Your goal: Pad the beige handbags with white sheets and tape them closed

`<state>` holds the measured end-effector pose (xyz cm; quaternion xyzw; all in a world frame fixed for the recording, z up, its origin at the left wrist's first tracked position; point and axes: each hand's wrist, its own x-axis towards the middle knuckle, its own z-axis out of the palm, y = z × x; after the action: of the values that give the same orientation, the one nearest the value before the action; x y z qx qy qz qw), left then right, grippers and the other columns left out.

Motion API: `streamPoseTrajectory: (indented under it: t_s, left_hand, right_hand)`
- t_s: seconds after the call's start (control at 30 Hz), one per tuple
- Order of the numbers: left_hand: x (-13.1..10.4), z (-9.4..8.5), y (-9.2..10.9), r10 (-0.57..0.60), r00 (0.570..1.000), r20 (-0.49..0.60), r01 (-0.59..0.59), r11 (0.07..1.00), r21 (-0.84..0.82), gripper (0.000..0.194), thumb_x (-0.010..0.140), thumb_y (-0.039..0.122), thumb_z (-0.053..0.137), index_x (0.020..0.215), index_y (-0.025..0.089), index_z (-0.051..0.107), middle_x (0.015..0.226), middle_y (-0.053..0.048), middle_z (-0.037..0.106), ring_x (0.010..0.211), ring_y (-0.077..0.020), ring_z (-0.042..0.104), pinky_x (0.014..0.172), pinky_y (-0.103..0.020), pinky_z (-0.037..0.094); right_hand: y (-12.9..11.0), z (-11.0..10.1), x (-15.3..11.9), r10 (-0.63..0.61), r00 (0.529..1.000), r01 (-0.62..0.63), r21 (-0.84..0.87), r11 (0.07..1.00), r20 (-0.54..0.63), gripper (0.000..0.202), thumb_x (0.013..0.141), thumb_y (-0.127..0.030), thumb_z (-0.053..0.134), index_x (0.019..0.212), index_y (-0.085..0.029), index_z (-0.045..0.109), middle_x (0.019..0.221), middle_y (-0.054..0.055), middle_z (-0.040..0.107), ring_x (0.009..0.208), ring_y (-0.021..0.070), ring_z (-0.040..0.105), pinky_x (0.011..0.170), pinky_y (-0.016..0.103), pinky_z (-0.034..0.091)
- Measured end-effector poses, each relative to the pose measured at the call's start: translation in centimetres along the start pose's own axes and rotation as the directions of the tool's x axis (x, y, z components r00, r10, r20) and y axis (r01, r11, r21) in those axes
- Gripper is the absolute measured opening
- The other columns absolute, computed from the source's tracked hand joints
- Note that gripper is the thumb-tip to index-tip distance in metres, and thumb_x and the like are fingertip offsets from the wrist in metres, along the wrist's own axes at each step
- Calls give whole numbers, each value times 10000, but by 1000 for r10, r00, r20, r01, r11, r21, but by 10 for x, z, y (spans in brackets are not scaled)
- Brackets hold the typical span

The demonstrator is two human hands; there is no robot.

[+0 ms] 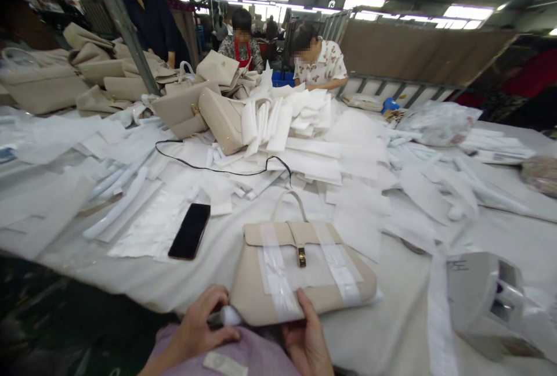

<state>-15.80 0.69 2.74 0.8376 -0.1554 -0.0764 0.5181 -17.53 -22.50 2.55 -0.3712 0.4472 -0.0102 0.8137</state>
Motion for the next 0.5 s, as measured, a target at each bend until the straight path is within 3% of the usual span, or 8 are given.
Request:
streamPoseTrajectory:
  t_s: [0.1,0.2,0.27,0.33,0.37,0.43,0.47,0.5]
  left_hand:
    - [2,0,-13,-104,995,-10,102,991,-92,318,736,494,676,840,214,566,1026,-75,633,927,-213,618,794,-294,530]
    - [16,-11,-36,-219,975,-42,203,950,-237,329,755,501,640,915,221,577,1162,-60,634,1047,-232,624,878,-300,531]
    - [30,-20,-54,-267,962,-60,239,926,-293,356,749,502,646,965,230,571,1162,-42,653,1049,-239,636,891,-306,530]
    - [41,-26,-70,-285,958,-29,263,915,-305,390,715,502,683,978,236,574,1135,-33,678,1031,-249,649,878,-314,542]
    - [45,-28,-77,-285,959,-1,271,913,-305,407,690,501,707,971,237,579,1131,-32,683,1030,-256,651,874,-323,548]
    - [48,-31,-87,-277,960,46,278,913,-300,435,623,484,764,936,239,588,1142,-30,683,1038,-273,649,871,-346,558]
    - [48,-31,-89,-267,962,55,272,917,-292,452,587,467,792,924,242,591,1151,-27,680,1040,-278,648,875,-359,559]
    - [48,-31,-91,-254,966,52,259,925,-279,465,556,450,814,913,245,596,1160,-23,676,1037,-281,649,881,-371,558]
  right_hand:
    - [10,9,-7,57,995,-62,75,995,76,560,671,-389,763,1158,-275,511,1273,34,594,1171,251,553,877,381,549]
    - [17,4,-7,90,965,-70,-91,993,244,614,692,-606,690,1145,-228,518,1176,95,636,1021,251,634,798,385,541]
    - [9,-14,-3,20,962,71,-320,945,273,634,685,-711,622,1027,-180,567,981,112,685,861,251,668,735,386,534]
    - [-14,-44,3,-210,952,299,-525,797,223,605,688,-717,605,916,-157,594,819,101,682,753,248,660,734,402,524]
    - [-30,-61,5,-377,910,402,-595,696,173,584,709,-700,591,925,-158,603,804,97,676,757,252,651,765,417,517]
    - [-63,-92,10,-676,735,507,-706,495,54,545,760,-620,575,1067,-171,590,988,118,666,919,269,625,900,443,470]
    - [-79,-104,12,-749,658,540,-743,397,78,581,753,-571,602,1173,-173,550,1141,136,622,1036,284,589,936,448,452]
    - [-92,-113,14,-766,622,576,-757,309,161,632,744,-518,627,1261,-177,501,1277,141,549,1143,289,534,977,451,428]
